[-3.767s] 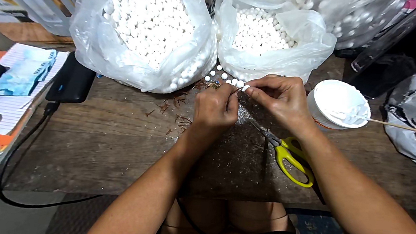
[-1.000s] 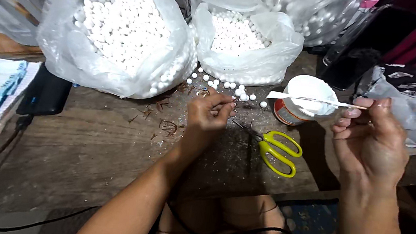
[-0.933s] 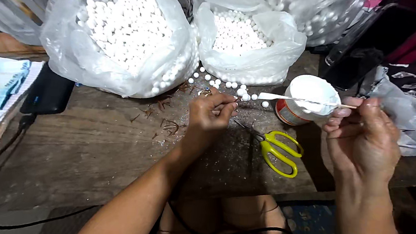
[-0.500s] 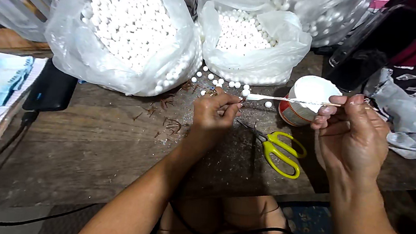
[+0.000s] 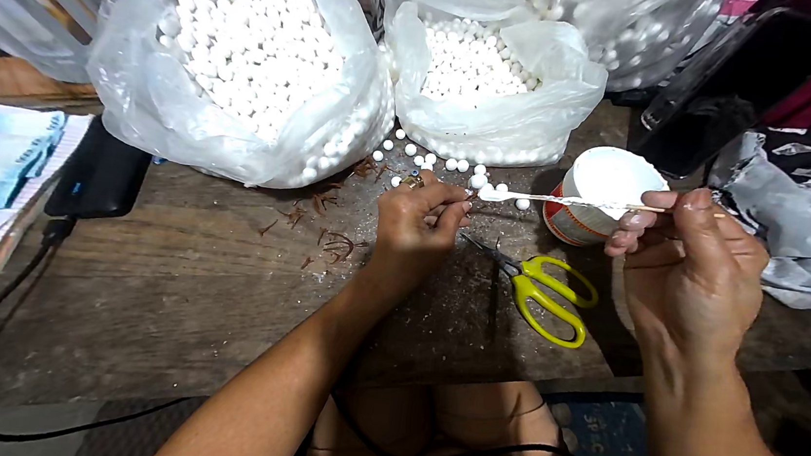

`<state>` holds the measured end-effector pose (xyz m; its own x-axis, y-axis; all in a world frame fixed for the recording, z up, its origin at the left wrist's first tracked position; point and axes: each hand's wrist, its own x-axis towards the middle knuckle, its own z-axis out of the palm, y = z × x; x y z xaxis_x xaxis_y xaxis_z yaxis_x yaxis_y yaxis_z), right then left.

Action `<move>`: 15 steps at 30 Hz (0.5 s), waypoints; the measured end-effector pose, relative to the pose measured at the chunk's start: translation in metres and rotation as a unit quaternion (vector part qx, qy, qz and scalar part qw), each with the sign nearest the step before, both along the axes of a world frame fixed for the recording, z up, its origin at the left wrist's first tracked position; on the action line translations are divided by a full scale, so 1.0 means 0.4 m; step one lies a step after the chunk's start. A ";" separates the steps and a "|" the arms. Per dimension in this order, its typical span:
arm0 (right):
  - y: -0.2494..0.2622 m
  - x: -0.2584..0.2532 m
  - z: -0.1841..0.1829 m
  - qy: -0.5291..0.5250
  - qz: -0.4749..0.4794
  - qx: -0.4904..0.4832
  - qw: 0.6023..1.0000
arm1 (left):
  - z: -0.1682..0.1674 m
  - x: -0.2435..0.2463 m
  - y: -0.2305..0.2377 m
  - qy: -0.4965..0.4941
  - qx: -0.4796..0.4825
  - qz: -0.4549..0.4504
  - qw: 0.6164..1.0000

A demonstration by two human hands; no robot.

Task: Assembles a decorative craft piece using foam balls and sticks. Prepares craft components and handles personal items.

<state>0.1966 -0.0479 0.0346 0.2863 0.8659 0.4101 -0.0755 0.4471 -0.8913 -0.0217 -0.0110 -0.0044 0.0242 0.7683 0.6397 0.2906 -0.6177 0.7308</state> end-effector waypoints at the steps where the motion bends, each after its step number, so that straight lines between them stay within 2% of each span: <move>1: 0.001 -0.001 0.001 -0.001 -0.002 0.001 1.000 | 0.001 -0.001 0.000 0.012 0.008 0.005 1.000; 8: 0.003 0.004 -0.007 0.000 -0.002 -0.005 1.000 | 0.000 -0.002 0.000 0.009 0.009 0.007 1.000; 15: -0.008 0.021 0.003 0.049 0.028 -0.051 0.997 | -0.001 -0.001 0.002 -0.002 0.001 0.005 1.000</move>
